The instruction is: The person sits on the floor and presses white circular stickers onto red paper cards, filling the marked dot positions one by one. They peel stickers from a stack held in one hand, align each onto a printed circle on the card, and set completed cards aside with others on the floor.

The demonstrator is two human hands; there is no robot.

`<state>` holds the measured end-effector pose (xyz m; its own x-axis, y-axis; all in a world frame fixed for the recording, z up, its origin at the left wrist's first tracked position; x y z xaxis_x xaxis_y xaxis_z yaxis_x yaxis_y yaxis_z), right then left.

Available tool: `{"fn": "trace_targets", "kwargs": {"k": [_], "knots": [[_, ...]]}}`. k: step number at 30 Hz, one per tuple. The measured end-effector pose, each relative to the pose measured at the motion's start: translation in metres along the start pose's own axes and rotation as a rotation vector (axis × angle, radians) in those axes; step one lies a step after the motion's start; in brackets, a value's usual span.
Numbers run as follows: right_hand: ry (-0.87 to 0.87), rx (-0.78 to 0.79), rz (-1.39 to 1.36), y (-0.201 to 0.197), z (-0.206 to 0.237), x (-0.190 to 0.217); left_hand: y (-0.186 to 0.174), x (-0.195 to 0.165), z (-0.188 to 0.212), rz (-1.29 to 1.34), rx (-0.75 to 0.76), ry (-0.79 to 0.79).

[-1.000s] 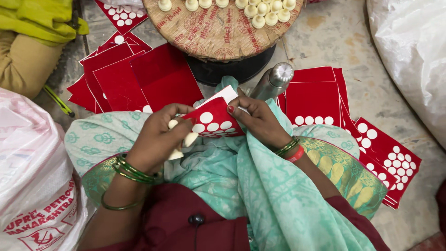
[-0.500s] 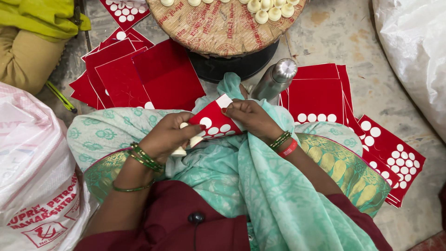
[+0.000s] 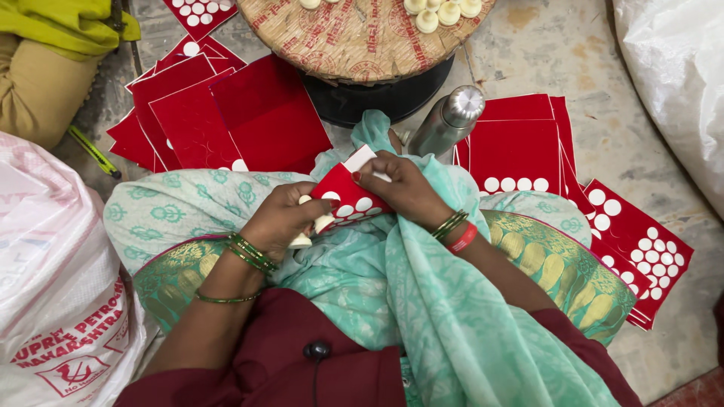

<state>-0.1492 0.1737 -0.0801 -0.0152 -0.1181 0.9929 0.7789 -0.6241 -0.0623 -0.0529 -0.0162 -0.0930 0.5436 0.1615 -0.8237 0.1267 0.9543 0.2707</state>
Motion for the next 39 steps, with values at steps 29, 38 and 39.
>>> {"fn": "trace_targets", "kwargs": {"k": [29, 38, 39], "knots": [[-0.193, -0.004, 0.392, 0.02, 0.016, 0.032, 0.032, -0.055, 0.04, -0.859, -0.356, 0.346], [-0.014, 0.119, 0.008, 0.011, 0.015, 0.021, 0.028, -0.046, 0.035, -0.759, -0.162, 0.268], [-0.047, 0.094, 0.015, 0.009, 0.015, 0.023, 0.029, -0.045, 0.035, -0.76, -0.154, 0.295]]}}
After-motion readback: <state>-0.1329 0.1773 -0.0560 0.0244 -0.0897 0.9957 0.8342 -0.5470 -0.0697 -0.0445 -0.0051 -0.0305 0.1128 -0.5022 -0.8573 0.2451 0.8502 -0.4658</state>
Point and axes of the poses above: each hand's wrist, its own z-axis away from the middle knuckle, its own y-axis out of the palm, x = y × z, the point moved 4 cm from there along -z, towards the middle knuckle, and after that the axes turned 11 degrees about x, right-handed, at the moved point
